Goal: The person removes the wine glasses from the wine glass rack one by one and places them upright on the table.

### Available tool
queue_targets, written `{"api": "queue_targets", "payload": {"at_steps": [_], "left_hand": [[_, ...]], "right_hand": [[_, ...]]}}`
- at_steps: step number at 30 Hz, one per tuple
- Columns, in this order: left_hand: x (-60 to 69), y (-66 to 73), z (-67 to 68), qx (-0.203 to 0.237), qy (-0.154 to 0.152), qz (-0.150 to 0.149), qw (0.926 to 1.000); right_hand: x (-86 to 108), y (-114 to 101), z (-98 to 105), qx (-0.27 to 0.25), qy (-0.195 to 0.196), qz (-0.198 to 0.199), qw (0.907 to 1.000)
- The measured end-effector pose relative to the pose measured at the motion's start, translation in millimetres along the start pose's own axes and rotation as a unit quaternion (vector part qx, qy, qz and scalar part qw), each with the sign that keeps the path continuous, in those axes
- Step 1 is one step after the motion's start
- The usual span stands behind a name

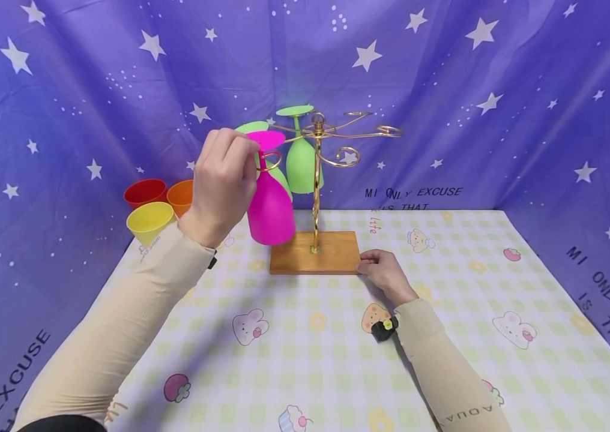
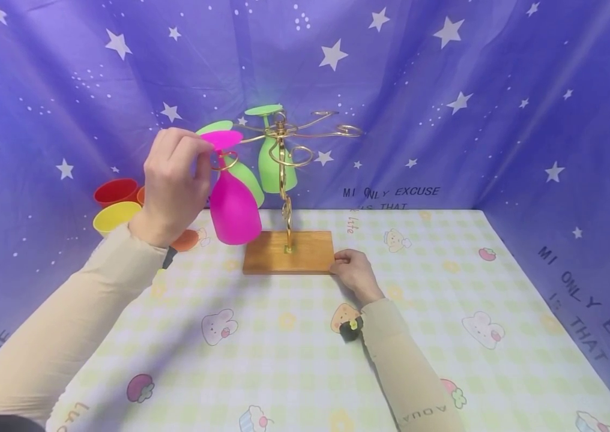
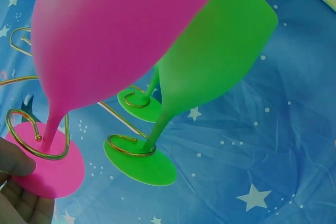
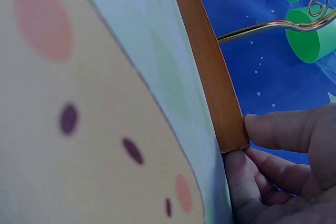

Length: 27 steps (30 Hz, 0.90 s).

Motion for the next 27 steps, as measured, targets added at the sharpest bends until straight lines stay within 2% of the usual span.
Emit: {"api": "queue_targets", "payload": {"at_steps": [13,21,27], "left_hand": [[-6.8,5.9,-7.6,0.016,0.000,-0.009,0.9998],[-13.5,11.9,-11.5,0.029,0.015,-0.013,0.9994],[-14.8,18.8,-12.8,0.035,0.027,-0.015,0.9989]], "right_hand": [[-0.6,2,-2,-0.006,-0.004,-0.009,0.9999],[-2.6,2,-1,-0.025,-0.001,0.004,0.9997],[-1.3,3,0,-0.012,-0.001,0.004,0.9999]]}}
Point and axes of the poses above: each hand's wrist, its own x-axis away from the middle knuckle, its own z-axis out of the back of the hand, y = z × x, the point moved 9 cm from there along -x, towards the middle knuckle, and after that the axes turned 6 degrees about y, right-handed, at the moved point
